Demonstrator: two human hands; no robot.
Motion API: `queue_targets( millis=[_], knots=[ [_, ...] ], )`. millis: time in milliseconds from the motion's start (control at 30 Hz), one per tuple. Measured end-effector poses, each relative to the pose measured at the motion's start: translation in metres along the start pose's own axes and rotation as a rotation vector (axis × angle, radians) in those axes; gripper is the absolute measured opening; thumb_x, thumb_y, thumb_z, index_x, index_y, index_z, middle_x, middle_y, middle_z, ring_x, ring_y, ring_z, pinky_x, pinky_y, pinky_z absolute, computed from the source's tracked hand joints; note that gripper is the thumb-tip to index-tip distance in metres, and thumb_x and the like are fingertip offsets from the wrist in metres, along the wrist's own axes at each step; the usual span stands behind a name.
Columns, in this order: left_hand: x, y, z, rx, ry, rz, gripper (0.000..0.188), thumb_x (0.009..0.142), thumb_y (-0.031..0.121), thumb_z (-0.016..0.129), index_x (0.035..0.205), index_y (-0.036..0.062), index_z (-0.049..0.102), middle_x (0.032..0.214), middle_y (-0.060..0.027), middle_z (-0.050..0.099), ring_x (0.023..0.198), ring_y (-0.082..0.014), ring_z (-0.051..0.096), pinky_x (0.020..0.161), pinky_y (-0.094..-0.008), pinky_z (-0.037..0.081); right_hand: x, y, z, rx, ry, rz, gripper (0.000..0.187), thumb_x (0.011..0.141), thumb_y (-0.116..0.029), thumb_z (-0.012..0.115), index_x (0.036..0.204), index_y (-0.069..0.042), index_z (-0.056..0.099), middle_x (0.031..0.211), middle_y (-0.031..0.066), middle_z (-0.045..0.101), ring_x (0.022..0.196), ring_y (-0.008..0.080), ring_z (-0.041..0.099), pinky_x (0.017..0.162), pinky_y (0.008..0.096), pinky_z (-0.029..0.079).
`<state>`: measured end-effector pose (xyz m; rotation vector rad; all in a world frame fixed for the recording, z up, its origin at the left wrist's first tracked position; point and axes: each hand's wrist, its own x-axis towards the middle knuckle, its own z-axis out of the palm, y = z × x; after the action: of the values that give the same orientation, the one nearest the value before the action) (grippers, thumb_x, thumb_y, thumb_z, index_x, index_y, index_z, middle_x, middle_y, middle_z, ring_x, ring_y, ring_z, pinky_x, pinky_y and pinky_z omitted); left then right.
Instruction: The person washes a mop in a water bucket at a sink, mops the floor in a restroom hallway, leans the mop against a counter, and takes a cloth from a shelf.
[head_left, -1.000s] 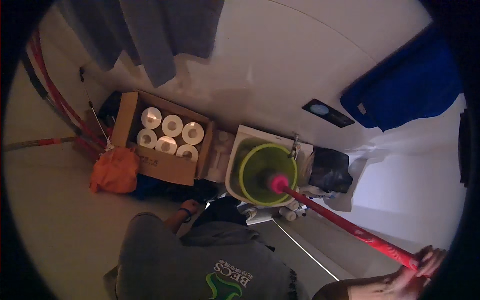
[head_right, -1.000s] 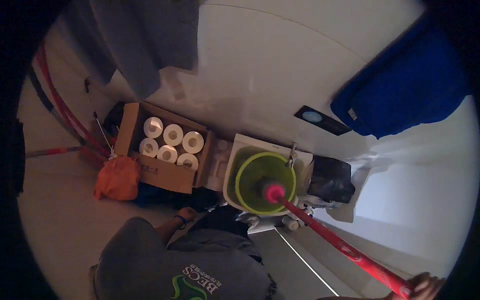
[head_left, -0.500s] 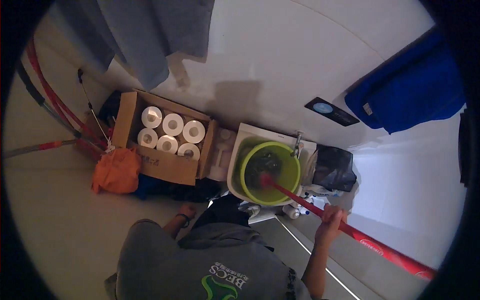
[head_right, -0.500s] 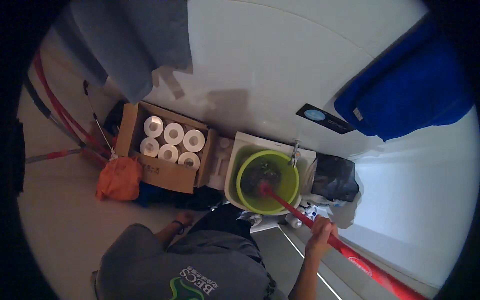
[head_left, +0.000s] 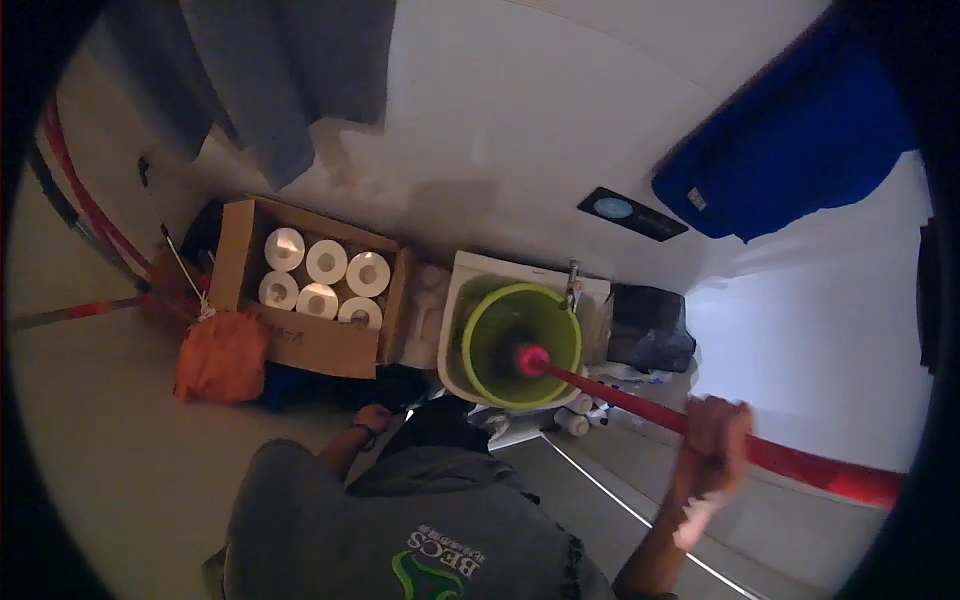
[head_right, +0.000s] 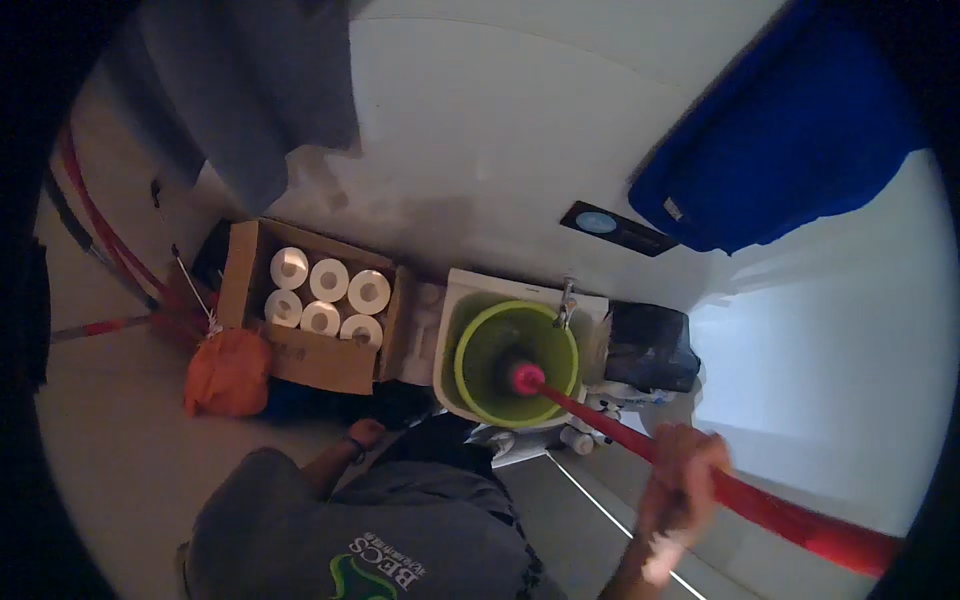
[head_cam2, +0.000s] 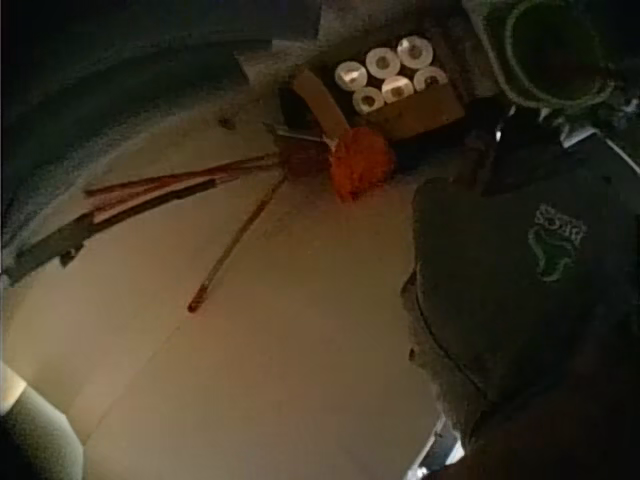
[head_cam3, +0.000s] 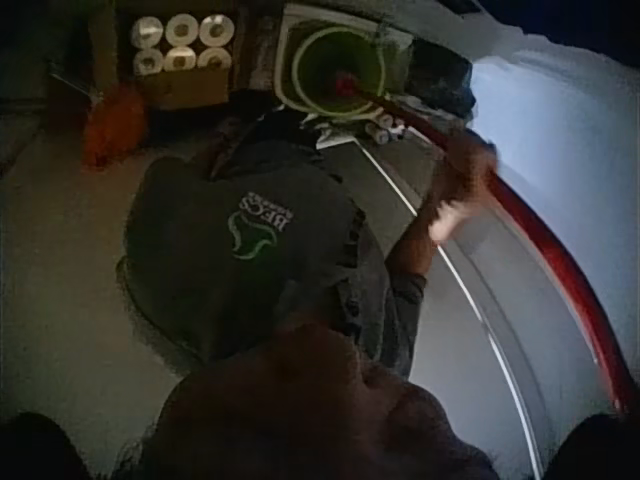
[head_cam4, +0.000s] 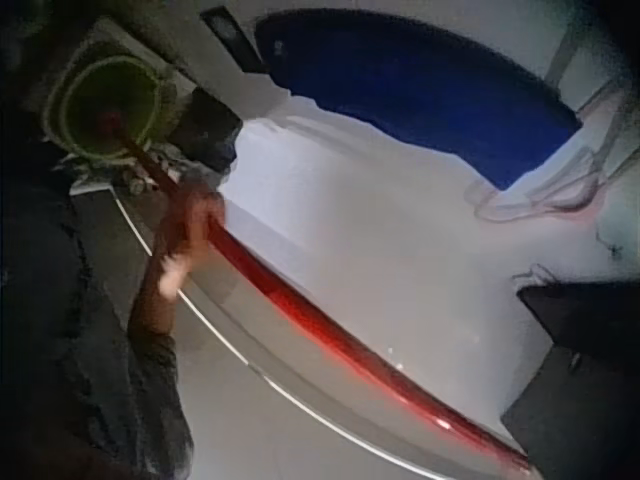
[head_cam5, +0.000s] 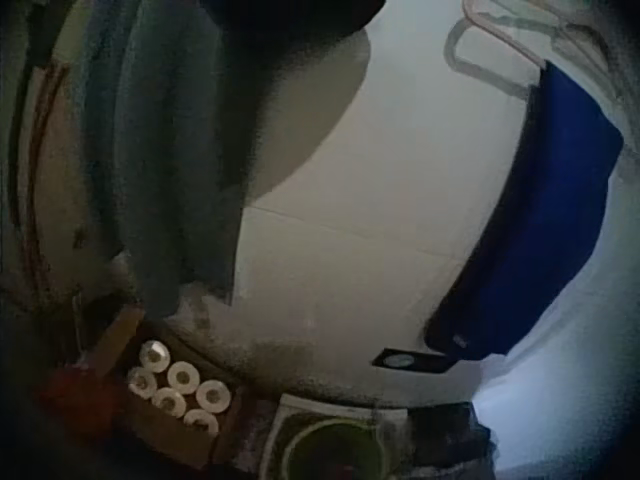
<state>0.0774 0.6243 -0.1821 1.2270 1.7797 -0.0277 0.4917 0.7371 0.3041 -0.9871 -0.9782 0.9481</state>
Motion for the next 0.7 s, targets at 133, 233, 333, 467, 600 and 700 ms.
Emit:
queue_targets(
  millis=[133,233,333,467,600,700],
  knots=[
    [0.0,-0.01,0.01,-0.079,-0.07,-0.049,0.028,0.086,0.031,0.061,0.101,0.0089,0.067,0.093,-0.0103,0.069,0.078,-0.0228,0.068,0.07,-0.0365,0.054,0.003,-0.112,0.019,0.27,-0.073,-0.253,0.02,0.094,-0.017,0.045,0.077,-0.008,0.04,0.062,0.0004,0.03,0.055,0.0125,0.026,0.064,0.0331,0.028],
    [-0.002,-0.006,0.007,-0.27,-0.122,-0.227,0.026,0.082,0.022,0.065,0.103,0.0073,0.067,0.091,-0.01,0.069,0.077,-0.0198,0.068,0.07,-0.0346,0.054,0.011,-0.131,0.027,0.135,0.132,-0.487,0.019,0.094,-0.015,0.047,0.077,-0.009,0.04,0.06,0.0009,0.032,0.05,0.0122,0.026,0.061,0.0324,0.03],
    [-0.013,0.009,-0.006,-0.324,-0.145,-0.291,0.026,0.081,0.017,0.066,0.105,0.0068,0.065,0.09,-0.0092,0.069,0.075,-0.017,0.067,0.065,-0.0321,0.053,0.007,-0.11,0.012,0.206,-0.049,-0.383,0.02,0.092,-0.013,0.051,0.077,-0.008,0.04,0.06,0.0012,0.032,0.048,0.0125,0.027,0.056,0.0302,0.03],
    [-0.029,0.011,-0.013,-0.237,-0.132,-0.254,0.024,0.085,0.016,0.064,0.108,0.0082,0.063,0.09,-0.0067,0.069,0.072,-0.0137,0.066,0.056,-0.0287,0.051,0.01,-0.014,-0.002,-0.533,0.009,-0.63,0.034,0.085,-0.021,0.068,0.074,-0.008,0.038,0.063,-0.0035,0.036,0.05,0.004,0.032,0.045,0.0232,0.023],
    [-0.019,-0.007,-0.001,-0.214,-0.155,-0.233,0.024,0.084,0.014,0.064,0.108,0.0087,0.063,0.09,-0.0061,0.069,0.07,-0.0134,0.066,0.055,-0.0284,0.051,-0.004,0.054,-0.021,-0.021,0.249,-0.197,0.03,0.085,-0.016,0.059,0.064,-0.011,0.038,0.057,-0.0009,0.036,0.047,0.009,0.033,0.044,0.0251,0.026],
    [-0.024,0.011,-0.01,-0.191,-0.157,-0.238,0.024,0.083,0.013,0.064,0.107,0.0081,0.063,0.089,-0.006,0.069,0.068,-0.0134,0.066,0.056,-0.0283,0.051,-0.025,0.105,-0.043,-0.11,0.103,-0.01,0.025,0.087,-0.023,0.059,0.072,-0.009,0.046,0.066,0.0015,0.042,0.06,0.0124,0.04,0.06,0.028,0.035]
  ],
)
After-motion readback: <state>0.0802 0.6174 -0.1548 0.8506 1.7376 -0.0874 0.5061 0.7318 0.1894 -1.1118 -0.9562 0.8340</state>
